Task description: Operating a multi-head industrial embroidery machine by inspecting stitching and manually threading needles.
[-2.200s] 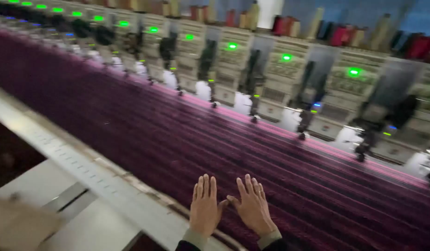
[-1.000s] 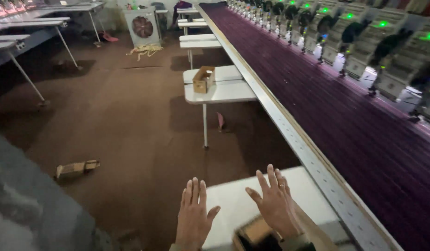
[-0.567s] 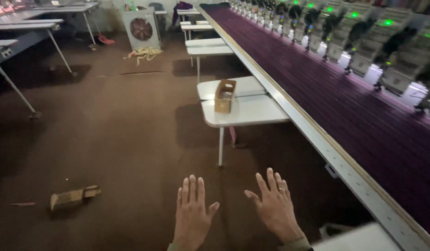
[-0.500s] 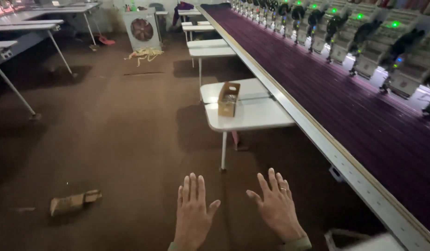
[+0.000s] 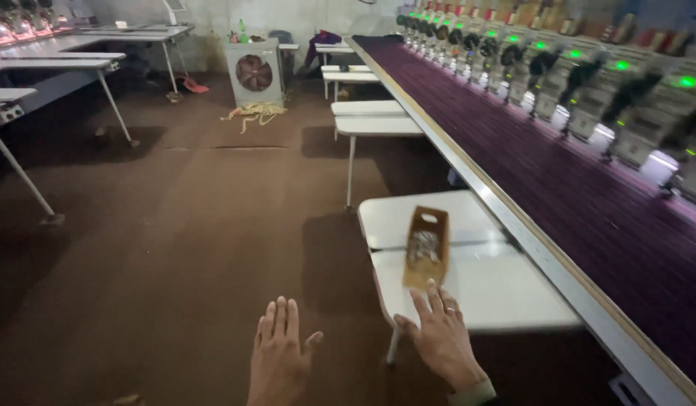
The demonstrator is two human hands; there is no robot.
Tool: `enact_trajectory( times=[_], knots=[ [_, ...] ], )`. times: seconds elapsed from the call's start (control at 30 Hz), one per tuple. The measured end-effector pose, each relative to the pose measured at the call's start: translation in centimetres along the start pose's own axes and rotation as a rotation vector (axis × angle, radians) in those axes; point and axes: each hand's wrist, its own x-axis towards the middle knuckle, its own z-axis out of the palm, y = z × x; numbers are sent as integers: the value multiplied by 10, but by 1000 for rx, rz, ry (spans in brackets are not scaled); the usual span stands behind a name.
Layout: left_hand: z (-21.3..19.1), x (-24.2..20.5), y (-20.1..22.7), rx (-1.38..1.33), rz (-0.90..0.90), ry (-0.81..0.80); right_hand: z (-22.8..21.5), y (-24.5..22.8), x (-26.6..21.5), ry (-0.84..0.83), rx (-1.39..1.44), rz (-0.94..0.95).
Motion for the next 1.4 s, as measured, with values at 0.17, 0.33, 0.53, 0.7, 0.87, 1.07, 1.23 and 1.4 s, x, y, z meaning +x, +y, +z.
enact_trajectory(
  times=[0.17,0.33,0.53,0.7,0.87,1.07,1.23,1.4],
  knots=[
    [97,137,-62,93,66,162,34,-28,166,23,-26,-53],
    [195,297,-135,156,154,273,105,-29,352,150,-312,-11],
    [232,489,-206,132,151,209,92,-75,534,-60,-33,157],
    [241,646,-241,74,179,115,123,-76,695,-21,-40,193],
    [301,815,-282,42,162,87,166,-71,880,34,-87,134],
    [365,1010,-314,29,173,122,166,-86,1087,39,-73,108],
    [426,1175,-346,14,242,119,157,-122,1248,-16,-34,146],
    [502,1339,-382,-3,320,110,161,-160,1396,-88,27,287]
  ],
)
